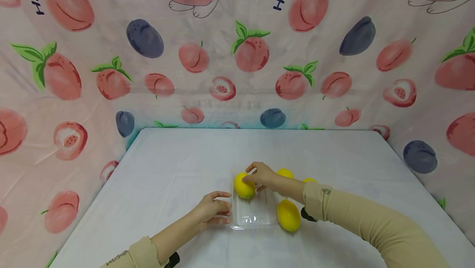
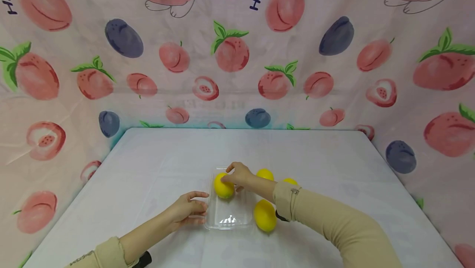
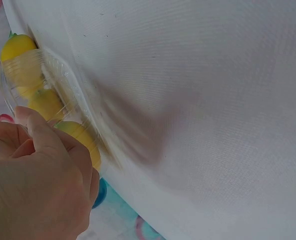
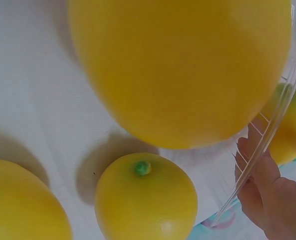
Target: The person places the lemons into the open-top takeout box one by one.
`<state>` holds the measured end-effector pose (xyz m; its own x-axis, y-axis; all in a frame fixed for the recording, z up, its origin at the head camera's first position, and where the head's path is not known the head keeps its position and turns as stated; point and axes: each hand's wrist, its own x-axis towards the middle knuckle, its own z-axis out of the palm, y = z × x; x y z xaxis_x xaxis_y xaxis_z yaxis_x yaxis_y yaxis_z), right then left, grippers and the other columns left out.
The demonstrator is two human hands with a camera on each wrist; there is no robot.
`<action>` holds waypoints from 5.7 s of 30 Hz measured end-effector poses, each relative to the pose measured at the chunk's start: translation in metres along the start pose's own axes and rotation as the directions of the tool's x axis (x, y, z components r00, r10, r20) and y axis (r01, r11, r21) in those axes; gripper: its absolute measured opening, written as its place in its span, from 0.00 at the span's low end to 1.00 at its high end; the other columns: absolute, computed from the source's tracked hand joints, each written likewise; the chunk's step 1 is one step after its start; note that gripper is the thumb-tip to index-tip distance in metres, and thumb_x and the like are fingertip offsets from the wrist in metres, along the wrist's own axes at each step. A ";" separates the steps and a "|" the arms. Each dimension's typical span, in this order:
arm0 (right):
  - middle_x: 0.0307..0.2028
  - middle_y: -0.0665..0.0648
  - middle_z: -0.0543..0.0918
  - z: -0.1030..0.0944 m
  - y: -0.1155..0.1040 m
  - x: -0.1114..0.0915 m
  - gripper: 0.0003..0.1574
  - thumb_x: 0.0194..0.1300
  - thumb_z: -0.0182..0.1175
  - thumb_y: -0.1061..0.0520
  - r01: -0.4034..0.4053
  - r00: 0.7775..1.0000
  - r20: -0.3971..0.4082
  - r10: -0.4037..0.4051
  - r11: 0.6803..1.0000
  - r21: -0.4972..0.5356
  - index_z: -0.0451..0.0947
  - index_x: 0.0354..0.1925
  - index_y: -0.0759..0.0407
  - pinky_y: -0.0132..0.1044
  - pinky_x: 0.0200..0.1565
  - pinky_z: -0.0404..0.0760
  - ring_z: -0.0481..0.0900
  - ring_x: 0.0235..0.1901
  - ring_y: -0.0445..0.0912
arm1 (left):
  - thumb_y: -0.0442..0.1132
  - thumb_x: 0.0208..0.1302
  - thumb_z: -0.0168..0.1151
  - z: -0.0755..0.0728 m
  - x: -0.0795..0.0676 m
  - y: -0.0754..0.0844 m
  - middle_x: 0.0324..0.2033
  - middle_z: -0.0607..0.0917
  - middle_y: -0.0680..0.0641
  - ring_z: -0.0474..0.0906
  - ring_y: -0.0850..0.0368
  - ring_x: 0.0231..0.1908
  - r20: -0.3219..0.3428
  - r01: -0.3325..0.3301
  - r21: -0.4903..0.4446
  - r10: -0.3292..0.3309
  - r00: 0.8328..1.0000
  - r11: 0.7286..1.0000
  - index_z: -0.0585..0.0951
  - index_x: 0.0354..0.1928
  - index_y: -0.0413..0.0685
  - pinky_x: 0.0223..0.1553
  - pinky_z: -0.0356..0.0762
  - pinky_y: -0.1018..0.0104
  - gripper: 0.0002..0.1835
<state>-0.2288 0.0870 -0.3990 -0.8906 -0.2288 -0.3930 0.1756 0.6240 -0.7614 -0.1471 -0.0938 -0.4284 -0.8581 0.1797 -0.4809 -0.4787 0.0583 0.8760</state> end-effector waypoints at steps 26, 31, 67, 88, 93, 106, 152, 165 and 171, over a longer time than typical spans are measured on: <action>0.41 0.62 0.78 -0.011 0.005 -0.012 0.23 0.59 0.63 0.59 0.055 0.998 0.001 -0.055 0.998 0.005 0.71 0.51 0.65 0.40 0.35 0.86 0.75 0.35 0.50 | 0.27 0.61 0.56 -0.002 -0.001 0.001 0.30 0.79 0.48 0.76 0.60 0.26 0.000 -0.010 -0.003 0.010 1.000 1.000 0.67 0.59 0.35 0.31 0.85 0.65 0.23; 0.41 0.62 0.76 -0.015 0.011 -0.020 0.23 0.59 0.63 0.59 0.057 0.998 0.009 -0.057 0.998 0.038 0.71 0.51 0.66 0.41 0.37 0.85 0.75 0.37 0.52 | 0.26 0.61 0.56 -0.001 0.000 0.000 0.30 0.79 0.48 0.77 0.60 0.27 0.011 -0.008 -0.007 0.008 1.000 1.000 0.67 0.59 0.35 0.31 0.85 0.66 0.23; 0.41 0.60 0.78 -0.067 0.040 -0.064 0.23 0.62 0.60 0.57 0.143 0.985 0.072 -0.154 0.980 0.141 0.70 0.53 0.66 0.50 0.48 0.83 0.78 0.40 0.51 | 0.27 0.62 0.56 -0.002 -0.001 -0.002 0.29 0.77 0.50 0.76 0.59 0.28 0.032 -0.019 -0.018 0.020 0.999 1.000 0.66 0.60 0.35 0.33 0.85 0.65 0.24; 0.38 0.58 0.77 -0.068 0.063 -0.086 0.20 0.62 0.62 0.55 0.161 0.987 -0.009 -0.162 0.984 -0.071 0.72 0.49 0.64 0.37 0.30 0.80 0.71 0.23 0.47 | 0.27 0.62 0.56 -0.005 -0.003 -0.005 0.31 0.78 0.49 0.76 0.60 0.28 0.044 -0.024 -0.013 0.024 0.999 1.000 0.65 0.61 0.34 0.32 0.85 0.67 0.25; 0.39 0.58 0.78 -0.067 0.066 -0.088 0.21 0.61 0.63 0.54 0.186 0.982 -0.012 -0.188 0.977 -0.102 0.72 0.48 0.64 0.38 0.30 0.81 0.72 0.25 0.47 | 0.27 0.61 0.56 -0.004 -0.002 -0.004 0.30 0.78 0.50 0.76 0.60 0.27 0.040 -0.029 -0.016 0.029 0.999 0.999 0.66 0.60 0.35 0.33 0.85 0.66 0.25; 0.38 0.59 0.78 -0.059 0.072 -0.088 0.20 0.60 0.63 0.58 0.261 0.964 -0.010 -0.266 0.950 -0.173 0.72 0.48 0.66 0.31 0.24 0.77 0.71 0.24 0.43 | 0.27 0.61 0.56 -0.007 -0.002 -0.001 0.31 0.78 0.49 0.76 0.59 0.29 0.035 -0.030 -0.030 0.031 0.999 0.999 0.65 0.61 0.34 0.34 0.85 0.65 0.25; 0.44 0.63 0.77 -0.048 0.091 -0.085 0.26 0.58 0.65 0.53 0.134 0.991 0.029 -0.133 0.990 -0.043 0.71 0.51 0.65 0.39 0.28 0.83 0.75 0.33 0.46 | 0.27 0.61 0.55 -0.004 0.000 -0.004 0.28 0.77 0.51 0.76 0.61 0.27 0.049 -0.020 -0.025 0.021 0.999 0.999 0.67 0.60 0.36 0.33 0.85 0.66 0.23; 0.48 0.66 0.76 -0.056 0.087 -0.087 0.27 0.59 0.64 0.53 0.155 0.988 -0.002 -0.155 0.987 -0.034 0.71 0.53 0.64 0.39 0.29 0.82 0.72 0.33 0.47 | 0.27 0.61 0.55 -0.004 -0.001 -0.003 0.28 0.77 0.52 0.76 0.61 0.27 0.045 -0.010 -0.024 0.011 0.999 1.000 0.67 0.59 0.36 0.31 0.85 0.67 0.23; 0.48 0.67 0.75 -0.061 0.082 -0.085 0.27 0.59 0.64 0.52 0.176 0.984 -0.006 -0.176 0.984 -0.024 0.71 0.53 0.64 0.39 0.30 0.82 0.73 0.31 0.47 | 0.27 0.61 0.55 -0.004 0.000 -0.002 0.27 0.77 0.52 0.76 0.61 0.27 0.042 -0.009 -0.025 0.010 0.999 1.000 0.67 0.59 0.36 0.32 0.85 0.67 0.23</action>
<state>-0.1639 0.2031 -0.3966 -0.9101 -0.3308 -0.2495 0.0060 0.5916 -0.8062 -0.1467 -0.0975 -0.4305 -0.8542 0.2211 -0.4706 -0.4759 0.0321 0.8789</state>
